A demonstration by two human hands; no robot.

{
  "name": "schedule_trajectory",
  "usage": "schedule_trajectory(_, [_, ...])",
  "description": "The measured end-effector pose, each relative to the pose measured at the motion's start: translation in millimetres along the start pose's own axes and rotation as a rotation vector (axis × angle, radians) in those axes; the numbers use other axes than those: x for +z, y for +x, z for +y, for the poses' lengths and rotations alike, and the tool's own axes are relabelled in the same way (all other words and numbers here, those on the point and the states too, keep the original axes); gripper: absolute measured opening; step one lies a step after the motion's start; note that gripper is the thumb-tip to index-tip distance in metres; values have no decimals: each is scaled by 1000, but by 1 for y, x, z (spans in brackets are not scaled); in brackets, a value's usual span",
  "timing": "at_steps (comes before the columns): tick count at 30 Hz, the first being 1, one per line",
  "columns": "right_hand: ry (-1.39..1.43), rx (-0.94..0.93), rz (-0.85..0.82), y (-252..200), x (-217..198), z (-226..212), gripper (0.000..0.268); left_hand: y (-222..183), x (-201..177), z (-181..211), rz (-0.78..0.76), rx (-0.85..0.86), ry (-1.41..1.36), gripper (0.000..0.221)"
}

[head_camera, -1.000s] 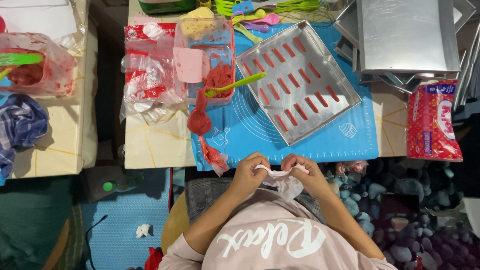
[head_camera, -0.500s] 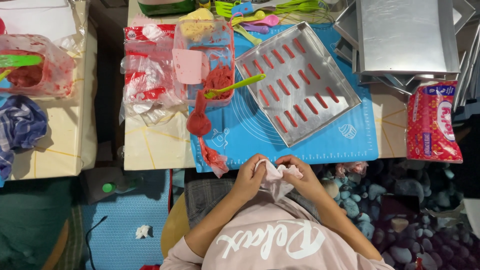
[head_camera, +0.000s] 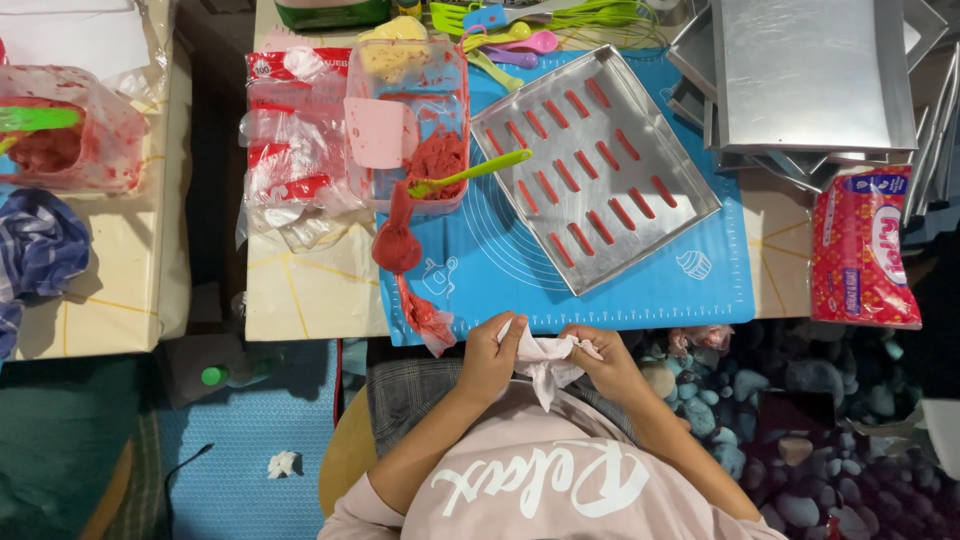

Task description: Piping red batter into strips on a baking tray and cleaning the tray surface

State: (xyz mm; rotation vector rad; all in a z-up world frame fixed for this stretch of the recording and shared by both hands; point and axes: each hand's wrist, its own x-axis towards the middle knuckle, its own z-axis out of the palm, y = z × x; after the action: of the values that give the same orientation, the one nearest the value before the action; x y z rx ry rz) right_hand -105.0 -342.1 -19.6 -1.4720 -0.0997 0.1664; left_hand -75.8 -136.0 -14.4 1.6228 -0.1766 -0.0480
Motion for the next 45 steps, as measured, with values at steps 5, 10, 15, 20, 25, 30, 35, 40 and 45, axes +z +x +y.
schedule_trajectory(5, [-68,-74,93,7,-2,13,20,-4,5,19,-174,-191,-124,21])
schedule_trajectory(10, [-162,-119,147,10,-3,4,23,3,11,19,-211,-335,-127,34])
schedule_trajectory(15, [-317,-185,60,20,-30,-11,29,17,3,31,-77,-16,-44,29])
schedule_trajectory(20, [-630,-363,496,38,-135,-56,15,48,-27,26,68,317,229,17])
schedule_trajectory(25, [-1204,-596,837,74,-239,-102,9,61,-38,25,-48,320,493,11])
schedule_trajectory(30, [-1311,-509,628,101,-273,-120,26,61,-32,35,26,336,688,26])
schedule_trajectory(35, [-1226,-428,609,112,-292,-111,15,52,-23,31,119,276,1224,66])
schedule_trajectory(40, [-1275,-304,605,114,-290,-112,16,45,-25,36,32,144,1203,109])
schedule_trajectory(45, [-1265,-497,630,115,-291,-108,8,47,-29,63,162,291,908,72])
